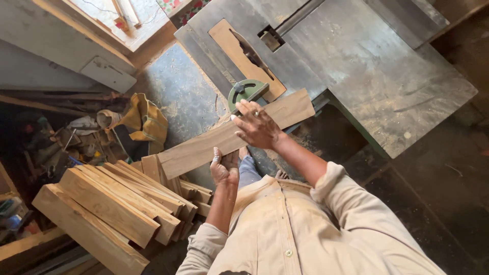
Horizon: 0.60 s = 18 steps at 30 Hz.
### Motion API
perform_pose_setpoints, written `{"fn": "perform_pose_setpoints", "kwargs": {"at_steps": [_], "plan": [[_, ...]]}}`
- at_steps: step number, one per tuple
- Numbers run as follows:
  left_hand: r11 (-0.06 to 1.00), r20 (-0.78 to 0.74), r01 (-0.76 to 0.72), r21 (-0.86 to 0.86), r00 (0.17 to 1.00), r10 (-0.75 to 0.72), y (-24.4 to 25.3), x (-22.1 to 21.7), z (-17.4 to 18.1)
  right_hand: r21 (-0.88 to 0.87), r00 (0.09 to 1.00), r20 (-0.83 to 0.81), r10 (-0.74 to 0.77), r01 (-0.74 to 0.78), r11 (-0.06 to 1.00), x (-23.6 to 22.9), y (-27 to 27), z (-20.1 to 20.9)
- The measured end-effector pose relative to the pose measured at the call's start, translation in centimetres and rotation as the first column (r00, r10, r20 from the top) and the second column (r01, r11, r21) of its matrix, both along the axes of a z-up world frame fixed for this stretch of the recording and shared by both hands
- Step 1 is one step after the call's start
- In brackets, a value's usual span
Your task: Cutting several wooden planks to size using a table saw equipped with a miter gauge.
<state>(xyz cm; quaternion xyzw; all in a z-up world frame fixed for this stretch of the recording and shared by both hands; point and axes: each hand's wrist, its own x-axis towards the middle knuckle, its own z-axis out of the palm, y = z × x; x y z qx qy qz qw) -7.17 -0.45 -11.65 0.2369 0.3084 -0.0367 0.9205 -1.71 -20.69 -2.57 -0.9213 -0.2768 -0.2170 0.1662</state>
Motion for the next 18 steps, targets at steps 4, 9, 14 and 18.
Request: {"fn": "perform_pose_setpoints", "kwargs": {"at_steps": [4, 9, 14, 18], "plan": [[0.993, -0.047, -0.087, -0.085, 0.995, 0.084, -0.1, -0.2, -1.2, -0.007, 0.999, 0.034, -0.026, 0.026, 1.000, 1.6, 0.2, -0.2], [0.999, -0.033, -0.005, -0.051, 0.999, 0.003, 1.6, -1.0, 0.2, -0.023, 0.999, -0.006, -0.037, 0.037, 0.999, 2.8, -0.5, -1.2], [0.803, -0.428, 0.562, 0.196, 0.786, -0.446, 4.1, -1.6, 4.3, 0.010, 0.996, -0.063, -0.069, 0.070, 0.998, 4.4, -0.5, -2.1], [-0.163, -0.499, 0.488, 0.858, 0.712, -0.493, 4.0, 1.0, 7.2, 0.038, 0.994, -0.081, -0.076, 0.080, 0.996, 5.0, -0.3, -1.9]]}}
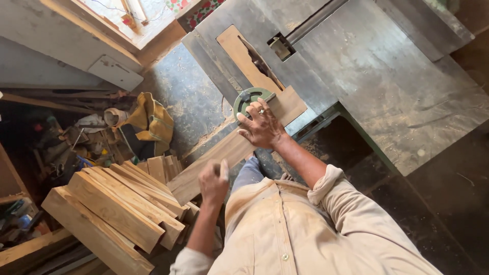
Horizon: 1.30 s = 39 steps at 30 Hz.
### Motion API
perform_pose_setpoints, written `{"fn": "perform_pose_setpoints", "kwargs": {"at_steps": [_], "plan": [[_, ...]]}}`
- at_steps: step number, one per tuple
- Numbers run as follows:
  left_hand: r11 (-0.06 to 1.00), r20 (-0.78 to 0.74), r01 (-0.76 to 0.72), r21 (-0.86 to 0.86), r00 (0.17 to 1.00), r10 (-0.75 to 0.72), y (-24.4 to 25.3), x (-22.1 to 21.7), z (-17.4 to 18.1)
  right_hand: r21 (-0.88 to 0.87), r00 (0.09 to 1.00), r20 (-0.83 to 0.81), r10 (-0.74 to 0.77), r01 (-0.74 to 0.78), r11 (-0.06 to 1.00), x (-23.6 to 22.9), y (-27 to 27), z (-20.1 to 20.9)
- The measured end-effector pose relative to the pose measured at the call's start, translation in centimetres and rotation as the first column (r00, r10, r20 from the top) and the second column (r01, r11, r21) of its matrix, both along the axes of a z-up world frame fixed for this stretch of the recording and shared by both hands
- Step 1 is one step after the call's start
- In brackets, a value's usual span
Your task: Cutting several wooden planks to size using a table saw equipped with a miter gauge.
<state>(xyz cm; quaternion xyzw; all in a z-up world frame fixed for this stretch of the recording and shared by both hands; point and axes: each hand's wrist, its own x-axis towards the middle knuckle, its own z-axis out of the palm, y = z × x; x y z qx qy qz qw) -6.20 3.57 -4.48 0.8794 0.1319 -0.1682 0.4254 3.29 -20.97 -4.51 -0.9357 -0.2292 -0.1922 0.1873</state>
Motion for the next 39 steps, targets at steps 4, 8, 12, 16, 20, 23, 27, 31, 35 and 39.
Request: {"fn": "perform_pose_setpoints", "kwargs": {"at_steps": [4, 8, 12, 16, 20, 23, 27, 31, 35, 39], "plan": [[0.831, 0.241, 0.309, 0.462, 0.858, -0.454, -3.8, 7.9, 6.2, 0.056, 1.000, -0.030, 0.001, 0.001, 0.998, 0.4, 0.1, 0.4], [0.792, 0.092, 0.411, 0.451, 0.861, -0.499, -5.5, 12.3, 4.4, 0.051, 1.000, -0.024, 0.009, -0.008, 0.999, 0.5, -0.1, 0.9], [0.756, -0.038, 0.534, 0.380, 0.825, -0.564, -5.6, 13.5, 1.6, 0.035, 1.000, 0.015, 0.021, -0.021, 0.999, 0.7, 0.1, 1.2], [0.757, -0.048, 0.537, 0.372, 0.825, -0.563, -6.5, 12.7, 3.0, 0.005, 0.999, 0.005, 0.053, -0.053, 0.999, 0.9, -0.7, 1.0], [0.737, -0.032, 0.535, 0.412, 0.817, -0.576, -6.2, 12.8, 2.7, -0.007, 0.997, 0.004, 0.075, -0.075, 0.997, 1.5, -0.8, 0.5], [0.753, -0.027, 0.534, 0.384, 0.822, -0.569, -6.9, 12.9, 2.7, 0.020, 0.999, -0.008, 0.046, -0.046, 0.999, 1.6, -1.2, -0.6], [0.755, -0.041, 0.529, 0.388, 0.828, -0.559, -6.9, 13.1, 2.0, 0.033, 0.999, -0.012, 0.032, -0.032, 0.999, 1.4, -1.4, -0.8], [0.731, -0.045, 0.537, 0.421, 0.817, -0.575, -6.3, 14.0, 0.2, 0.018, 0.999, -0.006, 0.048, -0.048, 0.999, 1.9, -1.3, 0.1], [0.733, -0.054, 0.534, 0.421, 0.822, -0.568, -6.4, 13.9, 1.5, 0.010, 0.999, -0.015, 0.047, -0.047, 0.999, 1.9, -1.0, -0.2], [0.747, -0.054, 0.531, 0.399, 0.827, -0.559, -6.3, 14.1, 1.3, 0.025, 0.999, -0.030, 0.037, -0.036, 0.999, 2.1, -1.0, -0.1]]}}
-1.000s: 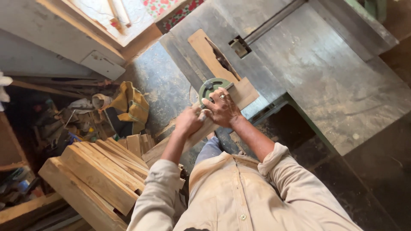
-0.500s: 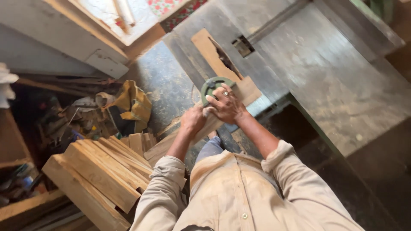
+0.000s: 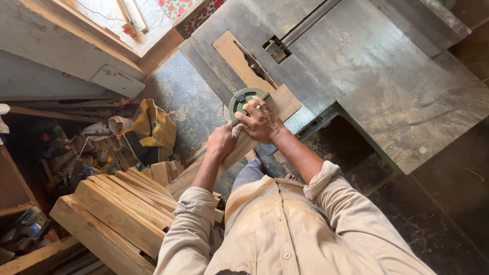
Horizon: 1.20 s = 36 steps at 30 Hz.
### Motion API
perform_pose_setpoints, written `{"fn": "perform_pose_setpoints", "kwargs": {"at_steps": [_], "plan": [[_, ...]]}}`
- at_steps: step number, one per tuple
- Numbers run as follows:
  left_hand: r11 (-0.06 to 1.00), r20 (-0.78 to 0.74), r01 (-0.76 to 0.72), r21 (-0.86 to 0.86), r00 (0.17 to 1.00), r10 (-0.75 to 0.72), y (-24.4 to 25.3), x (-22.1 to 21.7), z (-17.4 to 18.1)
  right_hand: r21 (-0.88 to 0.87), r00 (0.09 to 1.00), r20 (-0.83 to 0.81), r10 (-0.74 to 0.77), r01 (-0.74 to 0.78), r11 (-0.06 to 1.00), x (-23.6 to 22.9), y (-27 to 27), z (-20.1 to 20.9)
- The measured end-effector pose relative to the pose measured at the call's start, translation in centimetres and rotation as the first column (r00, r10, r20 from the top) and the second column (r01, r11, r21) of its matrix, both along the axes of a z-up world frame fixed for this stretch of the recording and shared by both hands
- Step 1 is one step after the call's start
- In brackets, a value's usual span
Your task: Cutting several wooden planks to size using a table saw equipped with a miter gauge.
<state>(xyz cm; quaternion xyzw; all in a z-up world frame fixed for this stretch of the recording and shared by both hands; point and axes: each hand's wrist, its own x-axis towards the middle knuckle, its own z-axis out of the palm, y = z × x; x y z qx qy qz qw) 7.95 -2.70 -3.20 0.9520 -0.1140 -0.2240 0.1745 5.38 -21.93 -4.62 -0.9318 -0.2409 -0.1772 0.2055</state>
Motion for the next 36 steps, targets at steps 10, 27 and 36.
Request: {"fn": "perform_pose_setpoints", "kwargs": {"at_steps": [10, 27, 36], "plan": [[0.999, -0.034, -0.040, -0.011, 0.999, 0.039, 0.3, 0.4, 0.0, 0.011, 1.000, -0.025, -0.004, 0.005, 1.000, 0.3, 0.2, 0.3], [0.998, -0.045, -0.062, -0.017, 0.997, 0.061, 0.5, 1.1, 0.4, 0.040, 1.000, -0.003, -0.005, 0.005, 0.999, 1.4, 0.6, 0.3], [0.998, -0.041, -0.068, -0.010, 0.997, 0.067, 0.6, 1.8, 0.8, 0.059, 1.000, 0.007, -0.003, 0.002, 0.998, 2.1, 0.8, 0.5]]}}
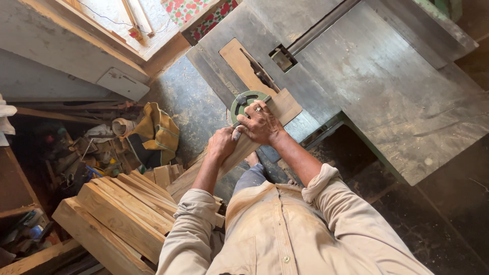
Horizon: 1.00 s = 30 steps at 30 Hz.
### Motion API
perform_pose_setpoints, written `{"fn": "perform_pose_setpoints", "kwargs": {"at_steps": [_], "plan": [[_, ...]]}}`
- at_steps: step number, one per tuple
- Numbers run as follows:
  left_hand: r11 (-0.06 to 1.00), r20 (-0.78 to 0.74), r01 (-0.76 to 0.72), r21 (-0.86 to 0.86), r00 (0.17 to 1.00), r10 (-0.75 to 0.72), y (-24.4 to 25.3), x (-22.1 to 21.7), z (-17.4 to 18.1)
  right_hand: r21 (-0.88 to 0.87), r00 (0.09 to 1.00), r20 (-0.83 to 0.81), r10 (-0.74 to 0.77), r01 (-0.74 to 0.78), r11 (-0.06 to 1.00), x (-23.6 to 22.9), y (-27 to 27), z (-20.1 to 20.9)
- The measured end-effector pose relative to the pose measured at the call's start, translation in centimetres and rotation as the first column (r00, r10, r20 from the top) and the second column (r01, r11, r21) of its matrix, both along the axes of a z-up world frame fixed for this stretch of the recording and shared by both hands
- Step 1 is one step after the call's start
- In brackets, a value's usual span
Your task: Cutting several wooden planks to size using a table saw equipped with a miter gauge.
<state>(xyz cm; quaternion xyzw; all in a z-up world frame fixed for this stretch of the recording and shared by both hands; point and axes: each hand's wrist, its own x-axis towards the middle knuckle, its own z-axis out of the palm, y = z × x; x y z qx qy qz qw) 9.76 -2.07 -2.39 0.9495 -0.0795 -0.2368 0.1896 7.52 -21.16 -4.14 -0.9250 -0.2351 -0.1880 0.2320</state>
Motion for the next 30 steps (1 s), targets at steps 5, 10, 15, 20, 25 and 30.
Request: {"fn": "perform_pose_setpoints", "kwargs": {"at_steps": [5, 10, 15, 20, 25, 30], "plan": [[1.000, -0.010, -0.003, 0.008, 1.000, 0.003, 0.1, 0.5, -0.1, 0.005, 1.000, 0.026, -0.007, 0.007, 1.000, 0.4, 0.1, 0.3], [1.000, -0.003, 0.002, 0.010, 1.000, -0.002, 0.3, 1.0, -0.6, 0.015, 1.000, 0.027, -0.007, 0.007, 1.000, 0.8, 0.2, 0.3], [1.000, -0.016, -0.010, 0.002, 1.000, 0.010, 0.2, 1.3, 0.1, 0.016, 1.000, 0.029, -0.002, 0.002, 1.000, 1.2, 0.3, 0.3], [1.000, -0.017, -0.007, -0.002, 1.000, 0.007, 0.3, 1.5, -0.2, 0.022, 0.999, 0.033, -0.003, 0.002, 1.000, 1.4, 0.3, 0.2], [1.000, -0.018, -0.001, 0.005, 1.000, 0.001, 0.1, 1.1, 0.5, 0.025, 0.998, 0.061, -0.007, 0.005, 1.000, 0.9, 0.2, 0.5], [1.000, 0.003, 0.029, 0.005, 1.000, -0.029, -0.2, -0.7, -1.0, 0.009, 0.999, 0.045, -0.006, 0.005, 1.000, -1.1, -0.5, 0.2]]}}
